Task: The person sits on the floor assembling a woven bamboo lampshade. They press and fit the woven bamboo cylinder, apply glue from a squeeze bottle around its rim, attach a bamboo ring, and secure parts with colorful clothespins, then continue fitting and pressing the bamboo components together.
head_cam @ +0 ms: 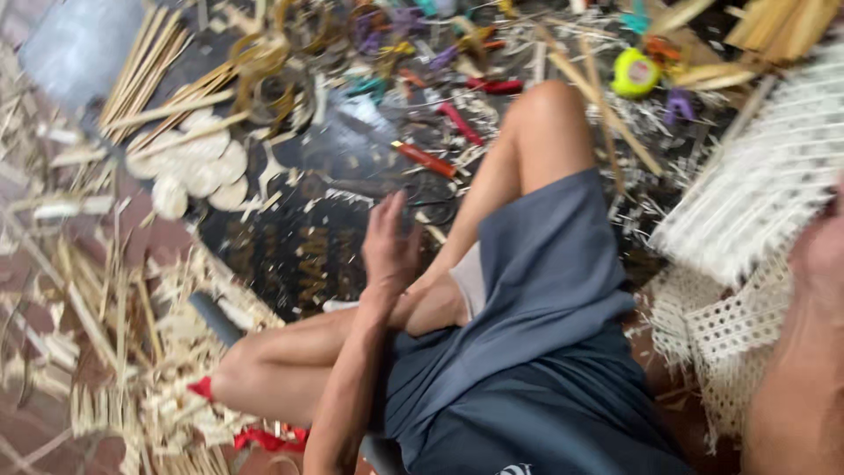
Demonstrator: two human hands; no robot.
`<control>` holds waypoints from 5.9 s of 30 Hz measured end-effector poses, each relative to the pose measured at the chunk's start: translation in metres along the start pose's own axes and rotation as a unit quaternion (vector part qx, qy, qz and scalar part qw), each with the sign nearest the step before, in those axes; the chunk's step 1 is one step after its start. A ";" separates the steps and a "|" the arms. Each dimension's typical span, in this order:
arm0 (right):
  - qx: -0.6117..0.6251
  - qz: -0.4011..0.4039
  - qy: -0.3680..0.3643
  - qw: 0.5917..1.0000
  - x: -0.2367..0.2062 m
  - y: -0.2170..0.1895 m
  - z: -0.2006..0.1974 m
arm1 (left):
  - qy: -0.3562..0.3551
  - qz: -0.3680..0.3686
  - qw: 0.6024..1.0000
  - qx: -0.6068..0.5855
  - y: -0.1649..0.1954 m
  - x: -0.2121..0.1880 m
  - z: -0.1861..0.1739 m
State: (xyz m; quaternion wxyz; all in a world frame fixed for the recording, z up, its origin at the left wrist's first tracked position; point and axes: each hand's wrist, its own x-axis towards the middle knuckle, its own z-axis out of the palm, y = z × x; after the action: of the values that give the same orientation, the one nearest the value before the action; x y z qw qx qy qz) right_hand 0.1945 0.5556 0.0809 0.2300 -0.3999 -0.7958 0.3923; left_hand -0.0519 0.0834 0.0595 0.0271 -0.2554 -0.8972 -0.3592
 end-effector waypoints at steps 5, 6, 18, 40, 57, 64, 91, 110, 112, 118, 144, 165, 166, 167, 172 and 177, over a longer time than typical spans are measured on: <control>0.202 0.067 -0.445 0.870 -0.058 -0.170 0.143 | 0.102 0.196 0.972 0.083 0.028 0.021 -0.008; 0.232 0.033 -0.509 0.828 -0.072 -0.193 0.168 | 0.085 0.194 0.972 0.099 0.026 0.015 -0.011; -0.281 -0.523 -0.323 0.737 -0.089 -0.189 0.409 | 0.289 -0.207 0.551 -0.755 -0.092 -0.033 -0.038; 0.213 -0.120 -0.615 0.750 -0.159 -0.251 0.370 | 0.409 -0.242 0.540 -0.695 -0.081 0.037 -0.031; 0.182 -0.155 -0.562 0.792 -0.148 -0.244 0.361 | 0.426 -0.217 0.533 -0.698 -0.055 0.037 -0.023; 0.168 -0.234 -0.524 0.801 -0.155 -0.237 0.368 | 0.423 -0.213 0.529 -0.704 -0.057 0.030 -0.013; -0.204 -0.535 -0.396 0.718 -0.116 -0.249 0.425 | 0.435 -0.201 0.556 -0.680 -0.045 -0.004 -0.070; 0.286 -0.472 -0.718 0.423 -0.120 -0.369 0.308 | 0.282 -0.245 0.454 -0.809 -0.059 -0.075 -0.154; 0.296 -0.440 -0.744 0.405 -0.128 -0.358 0.313 | 0.302 -0.275 0.527 -0.745 -0.071 -0.085 -0.165; 0.156 -0.112 -0.719 0.668 -0.187 -0.329 0.364 | 0.290 -0.350 0.863 -0.218 -0.064 -0.118 -0.204; 0.212 -0.074 -0.756 0.615 -0.257 -0.316 0.344 | 0.050 -0.271 0.921 0.275 0.026 -0.126 -0.199; 0.026 -0.451 -0.390 0.802 -0.099 -0.326 0.537 | 0.027 -0.302 0.935 0.184 -0.013 -0.114 -0.215; 0.012 -0.508 -0.320 0.799 -0.078 -0.315 0.559 | 0.024 -0.304 0.935 0.182 -0.014 -0.114 -0.216; -0.002 -0.562 -0.247 0.789 -0.063 -0.304 0.577 | 0.023 -0.306 0.934 0.180 -0.014 -0.113 -0.216; -0.029 -0.638 -0.181 0.748 -0.043 -0.293 0.614 | 0.040 -0.309 0.933 0.181 -0.016 -0.111 -0.214; 0.020 -0.585 -0.326 0.743 -0.053 -0.311 0.578 | 0.031 -0.334 0.925 0.179 -0.015 -0.111 -0.212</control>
State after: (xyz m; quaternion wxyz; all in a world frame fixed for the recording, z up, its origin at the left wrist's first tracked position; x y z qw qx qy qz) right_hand -0.3096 0.1419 -0.0091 0.1487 0.3006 -0.8920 0.3032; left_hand 0.0088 -0.1146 0.1811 -0.0217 0.0790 -0.9786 -0.1886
